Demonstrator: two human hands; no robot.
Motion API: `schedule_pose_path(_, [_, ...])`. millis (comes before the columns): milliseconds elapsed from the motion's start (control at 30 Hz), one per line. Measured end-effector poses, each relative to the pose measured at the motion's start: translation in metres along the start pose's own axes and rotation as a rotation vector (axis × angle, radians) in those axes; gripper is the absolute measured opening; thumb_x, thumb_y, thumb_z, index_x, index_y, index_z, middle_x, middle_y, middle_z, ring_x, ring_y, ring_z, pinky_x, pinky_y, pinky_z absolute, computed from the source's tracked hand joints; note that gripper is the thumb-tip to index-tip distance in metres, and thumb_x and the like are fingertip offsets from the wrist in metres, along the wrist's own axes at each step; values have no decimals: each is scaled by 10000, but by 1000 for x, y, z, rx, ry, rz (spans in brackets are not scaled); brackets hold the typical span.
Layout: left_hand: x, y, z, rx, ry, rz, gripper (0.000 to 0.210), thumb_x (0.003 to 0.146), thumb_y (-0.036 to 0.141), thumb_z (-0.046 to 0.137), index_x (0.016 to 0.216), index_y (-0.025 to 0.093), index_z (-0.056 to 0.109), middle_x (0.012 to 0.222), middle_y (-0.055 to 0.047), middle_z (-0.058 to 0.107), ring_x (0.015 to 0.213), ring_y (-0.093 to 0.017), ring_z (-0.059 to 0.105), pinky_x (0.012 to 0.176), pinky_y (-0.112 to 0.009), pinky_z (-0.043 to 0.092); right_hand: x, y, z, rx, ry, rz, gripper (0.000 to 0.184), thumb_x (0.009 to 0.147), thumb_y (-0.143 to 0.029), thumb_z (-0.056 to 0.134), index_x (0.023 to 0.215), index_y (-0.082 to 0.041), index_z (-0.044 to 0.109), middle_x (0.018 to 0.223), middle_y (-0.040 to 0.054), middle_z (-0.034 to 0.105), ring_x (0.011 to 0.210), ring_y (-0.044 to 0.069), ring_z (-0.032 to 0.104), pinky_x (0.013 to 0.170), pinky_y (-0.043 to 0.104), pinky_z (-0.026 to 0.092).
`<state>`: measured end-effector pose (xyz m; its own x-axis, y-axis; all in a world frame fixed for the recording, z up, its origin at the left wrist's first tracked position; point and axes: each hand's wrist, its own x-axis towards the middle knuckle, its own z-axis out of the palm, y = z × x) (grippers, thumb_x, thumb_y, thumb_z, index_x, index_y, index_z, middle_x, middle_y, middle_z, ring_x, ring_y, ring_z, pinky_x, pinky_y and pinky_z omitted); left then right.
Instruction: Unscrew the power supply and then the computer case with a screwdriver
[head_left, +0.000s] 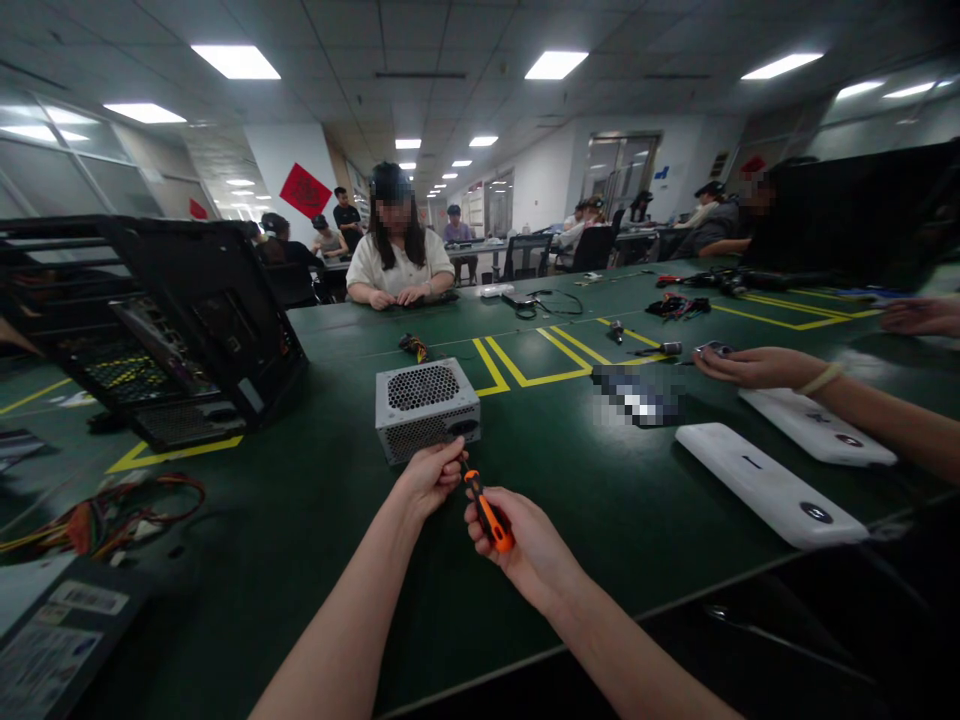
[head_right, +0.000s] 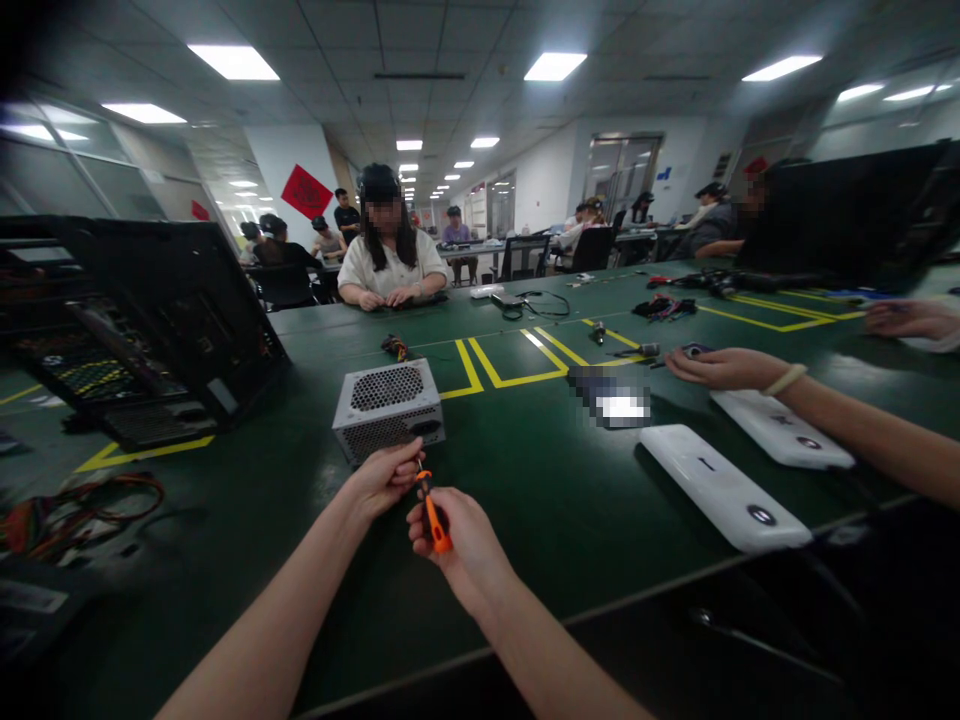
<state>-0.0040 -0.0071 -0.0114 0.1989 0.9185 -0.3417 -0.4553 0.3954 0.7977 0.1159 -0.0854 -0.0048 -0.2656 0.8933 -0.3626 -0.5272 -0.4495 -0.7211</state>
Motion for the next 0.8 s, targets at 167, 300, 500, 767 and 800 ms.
schedule_pose_path(167, [2, -1, 0, 13, 12, 8, 167, 737, 153, 539, 604, 84, 466, 438, 61, 363, 306, 24, 241, 270, -93, 165, -2, 2, 3, -57, 58, -100, 213, 662, -222, 584, 835, -153, 482, 651, -11, 537, 518, 74, 510, 435, 169, 368])
schedule_pose_path(300, [3, -3, -3, 45, -16, 49, 173, 726, 176, 555, 608, 70, 486, 484, 27, 426, 327, 27, 267, 281, -89, 166, -4, 2, 4, -87, 97, -162, 234, 618, -142, 602, 817, -156, 478, 666, -22, 525, 565, 78, 519, 484, 181, 401])
schedule_pose_path(500, [3, -4, -5, 51, -61, 76, 89, 744, 125, 517, 678, 67, 500, 646, -40, 528, 352, 29, 293, 288, -89, 165, -2, -2, 3, 45, 55, -50, 118, 686, -210, 535, 773, -145, 489, 640, 7, 543, 539, 75, 515, 497, 187, 410])
schedule_pose_path(767, [4, -2, -1, 22, -49, 40, 131, 754, 125, 506, 640, 74, 467, 570, -6, 485, 331, 36, 265, 289, -87, 156, -4, 12, -6, -497, 98, -469, 316, 673, -189, 555, 963, -188, 431, 891, 9, 493, 619, 88, 528, 564, 249, 483])
schedule_pose_path(800, [4, -2, -1, 22, -41, 36, 145, 750, 133, 515, 628, 79, 459, 551, 2, 473, 328, 35, 259, 288, -88, 154, -4, 13, -6, -516, 75, -478, 293, 695, -203, 534, 966, -185, 425, 898, 15, 490, 639, 95, 535, 565, 254, 487])
